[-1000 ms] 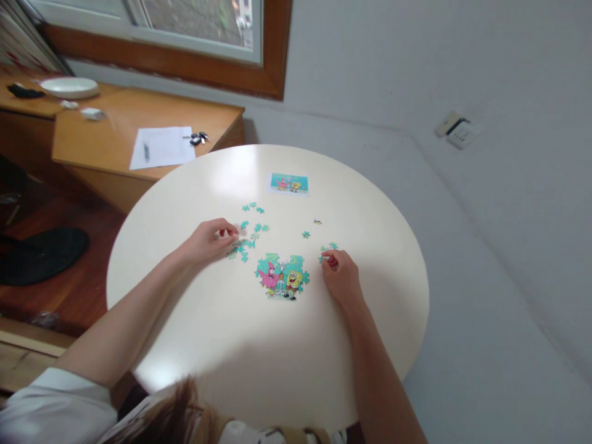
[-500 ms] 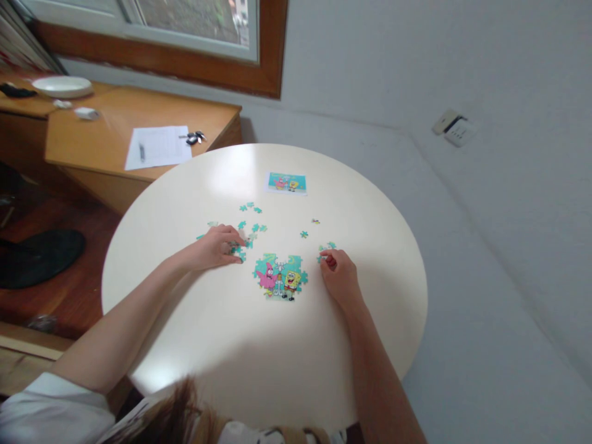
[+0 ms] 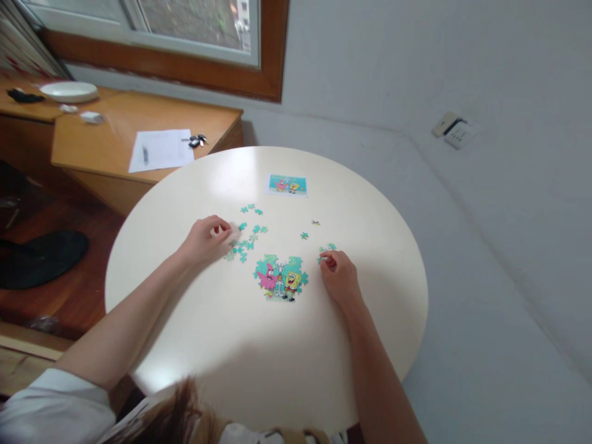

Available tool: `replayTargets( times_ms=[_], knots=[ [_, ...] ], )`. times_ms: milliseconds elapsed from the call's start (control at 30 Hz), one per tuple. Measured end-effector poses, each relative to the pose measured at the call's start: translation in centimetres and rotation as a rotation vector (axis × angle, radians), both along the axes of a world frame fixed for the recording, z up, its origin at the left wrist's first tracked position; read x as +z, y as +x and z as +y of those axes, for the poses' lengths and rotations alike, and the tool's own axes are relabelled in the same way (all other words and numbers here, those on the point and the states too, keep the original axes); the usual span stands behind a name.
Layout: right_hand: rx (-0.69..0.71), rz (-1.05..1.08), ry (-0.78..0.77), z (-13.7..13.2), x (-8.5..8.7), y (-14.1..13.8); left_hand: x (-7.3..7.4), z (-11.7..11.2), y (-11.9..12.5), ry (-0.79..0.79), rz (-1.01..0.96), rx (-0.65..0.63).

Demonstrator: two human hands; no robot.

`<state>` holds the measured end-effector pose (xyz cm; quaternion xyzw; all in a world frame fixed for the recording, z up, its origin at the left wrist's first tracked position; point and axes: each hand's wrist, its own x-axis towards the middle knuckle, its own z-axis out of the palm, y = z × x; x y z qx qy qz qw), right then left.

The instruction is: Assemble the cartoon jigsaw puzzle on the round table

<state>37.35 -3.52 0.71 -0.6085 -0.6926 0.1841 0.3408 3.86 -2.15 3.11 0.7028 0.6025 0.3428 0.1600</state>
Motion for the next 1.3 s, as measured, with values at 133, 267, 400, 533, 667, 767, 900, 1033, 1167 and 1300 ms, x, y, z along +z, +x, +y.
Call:
replayTargets(
  times_ms=[133,267,400,533,667,767,900,1033,1167,1300],
  knots=[
    [0.012,-0.003,0.009,0.1,-0.1,0.1,-0.1,0.3,-0.4,0.017,-0.128,0.206],
    [0.02,-0.008,0.021,0.1,-0.1,0.0,-0.2,0.4,-0.6,0.052,-0.189,0.291],
    [0.02,0.006,0.016,0.1,-0.2,-0.1,-0.4,0.5,-0.7,0.113,-0.203,0.336],
    [0.029,0.011,0.011,0.3,-0.3,-0.1,-0.7,0.8,-1.0,0.129,-0.197,0.419],
    [0.042,0.014,0.021,0.4,-0.5,0.0,-1.2,1.3,-2.0,0.143,-0.251,0.504],
    [0.055,0.017,0.03,0.5,-0.6,0.0,-1.6,1.7,-3.3,0.144,-0.305,0.519],
    [0.066,0.019,0.042,0.5,-0.7,0.0,-1.8,1.7,-4.3,0.043,-0.308,0.451],
    [0.067,0.016,0.053,0.6,-0.8,0.0,-1.4,1.3,-4.0,0.0,-0.272,0.381],
    [0.06,0.022,0.039,0.5,-0.6,0.0,-0.6,0.8,-3.7,-0.055,-0.205,0.327],
    [0.064,0.02,0.032,0.4,-0.4,-0.1,0.1,0.5,-4.1,-0.123,-0.124,0.313]
  ],
)
